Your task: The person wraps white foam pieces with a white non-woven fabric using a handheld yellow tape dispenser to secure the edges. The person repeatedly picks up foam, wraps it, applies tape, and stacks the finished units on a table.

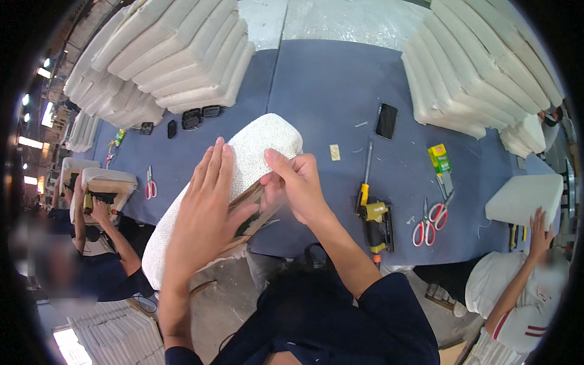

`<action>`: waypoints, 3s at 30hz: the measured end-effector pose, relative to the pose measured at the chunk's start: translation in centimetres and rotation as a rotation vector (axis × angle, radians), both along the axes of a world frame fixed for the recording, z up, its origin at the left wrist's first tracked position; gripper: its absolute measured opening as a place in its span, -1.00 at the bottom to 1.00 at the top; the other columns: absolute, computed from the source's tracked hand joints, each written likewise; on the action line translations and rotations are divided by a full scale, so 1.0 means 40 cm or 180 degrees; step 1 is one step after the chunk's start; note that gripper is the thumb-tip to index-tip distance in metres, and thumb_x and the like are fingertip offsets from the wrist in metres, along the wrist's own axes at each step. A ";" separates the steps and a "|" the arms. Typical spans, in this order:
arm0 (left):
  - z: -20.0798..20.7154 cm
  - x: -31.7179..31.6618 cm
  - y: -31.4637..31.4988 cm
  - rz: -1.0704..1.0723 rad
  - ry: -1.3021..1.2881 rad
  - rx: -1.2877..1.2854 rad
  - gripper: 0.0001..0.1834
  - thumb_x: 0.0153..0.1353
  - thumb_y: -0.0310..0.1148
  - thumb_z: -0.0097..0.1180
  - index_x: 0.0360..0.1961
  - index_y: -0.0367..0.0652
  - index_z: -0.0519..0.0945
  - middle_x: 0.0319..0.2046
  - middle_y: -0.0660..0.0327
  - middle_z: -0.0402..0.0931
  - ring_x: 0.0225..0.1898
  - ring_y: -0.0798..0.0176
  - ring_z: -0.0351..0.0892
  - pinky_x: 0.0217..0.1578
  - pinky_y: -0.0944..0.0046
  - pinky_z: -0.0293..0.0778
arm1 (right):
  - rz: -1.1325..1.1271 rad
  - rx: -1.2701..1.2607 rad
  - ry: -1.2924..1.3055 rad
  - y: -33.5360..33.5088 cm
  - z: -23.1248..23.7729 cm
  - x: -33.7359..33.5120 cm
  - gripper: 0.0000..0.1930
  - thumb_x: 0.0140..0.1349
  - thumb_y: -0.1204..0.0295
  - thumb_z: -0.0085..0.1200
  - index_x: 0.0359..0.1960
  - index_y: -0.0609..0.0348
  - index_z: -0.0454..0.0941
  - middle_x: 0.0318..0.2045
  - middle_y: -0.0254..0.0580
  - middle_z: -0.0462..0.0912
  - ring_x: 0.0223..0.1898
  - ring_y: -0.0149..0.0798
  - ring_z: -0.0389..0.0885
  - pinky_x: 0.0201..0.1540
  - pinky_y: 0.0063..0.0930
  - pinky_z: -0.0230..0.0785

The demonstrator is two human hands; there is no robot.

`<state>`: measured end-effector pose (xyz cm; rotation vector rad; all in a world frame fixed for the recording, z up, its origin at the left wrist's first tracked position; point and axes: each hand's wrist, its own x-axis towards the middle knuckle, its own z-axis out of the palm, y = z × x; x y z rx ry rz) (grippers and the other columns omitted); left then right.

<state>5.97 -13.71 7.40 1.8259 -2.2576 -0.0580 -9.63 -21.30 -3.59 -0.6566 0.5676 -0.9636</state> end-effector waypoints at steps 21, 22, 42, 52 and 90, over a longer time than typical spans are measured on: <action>-0.033 0.058 -0.223 -0.0869 0.0094 0.0689 -0.10 0.27 -0.21 0.23 0.46 -0.58 0.16 0.44 -0.36 0.24 0.43 -0.27 0.36 0.44 -0.03 0.28 | -0.1235 -0.1011 -0.0278 -0.055 -0.127 0.079 -0.55 0.38 0.31 0.09 -0.68 0.34 0.53 -0.80 -0.18 0.50 -0.88 -0.41 0.38 -0.88 -0.53 0.18; -0.029 0.050 -0.199 -0.1018 -0.0299 0.0483 -0.03 0.18 -0.24 0.29 0.47 -0.60 0.14 0.46 -0.36 0.22 0.48 -0.24 0.32 0.47 -0.02 0.25 | -0.1164 -0.0874 -0.0393 -0.044 -0.133 0.077 -0.59 0.36 0.29 0.09 -0.59 0.39 0.56 -0.79 -0.17 0.51 -0.89 -0.41 0.38 -0.88 -0.52 0.17; -0.107 -0.097 -0.010 -0.1065 -0.0121 -0.0132 -0.27 0.33 -0.22 0.16 0.47 -0.32 0.36 0.56 -0.03 0.22 0.60 0.02 0.13 0.58 0.05 0.07 | -0.1402 -0.1583 0.0652 0.078 -0.214 -0.106 -0.47 0.64 0.08 -0.07 -0.14 0.46 0.62 -0.30 -0.11 0.73 -0.45 -0.47 0.62 -0.50 -0.53 0.40; -0.102 0.062 -0.345 -0.1027 0.1369 0.0628 -0.53 0.62 -0.20 -0.15 0.28 -0.37 0.51 0.24 -0.19 0.54 0.23 -0.25 0.51 0.26 -0.04 0.41 | -0.0883 -0.1209 0.0038 -0.037 -0.112 0.063 -0.33 0.64 0.07 -0.07 -0.69 0.21 0.37 -0.82 -0.22 0.40 -0.82 -0.29 0.42 -0.73 -0.36 0.30; -0.091 -0.048 -0.188 -0.0335 0.1257 -0.0118 0.05 0.08 -0.37 0.40 0.62 0.22 0.19 0.32 -0.08 0.44 0.15 -0.25 0.62 0.02 -0.06 0.66 | -0.0748 -0.1620 0.4306 -0.395 -0.928 -0.221 -0.73 0.22 0.35 0.36 -0.15 0.25 0.65 -0.25 0.11 0.76 -0.13 0.28 0.74 -0.01 0.07 0.58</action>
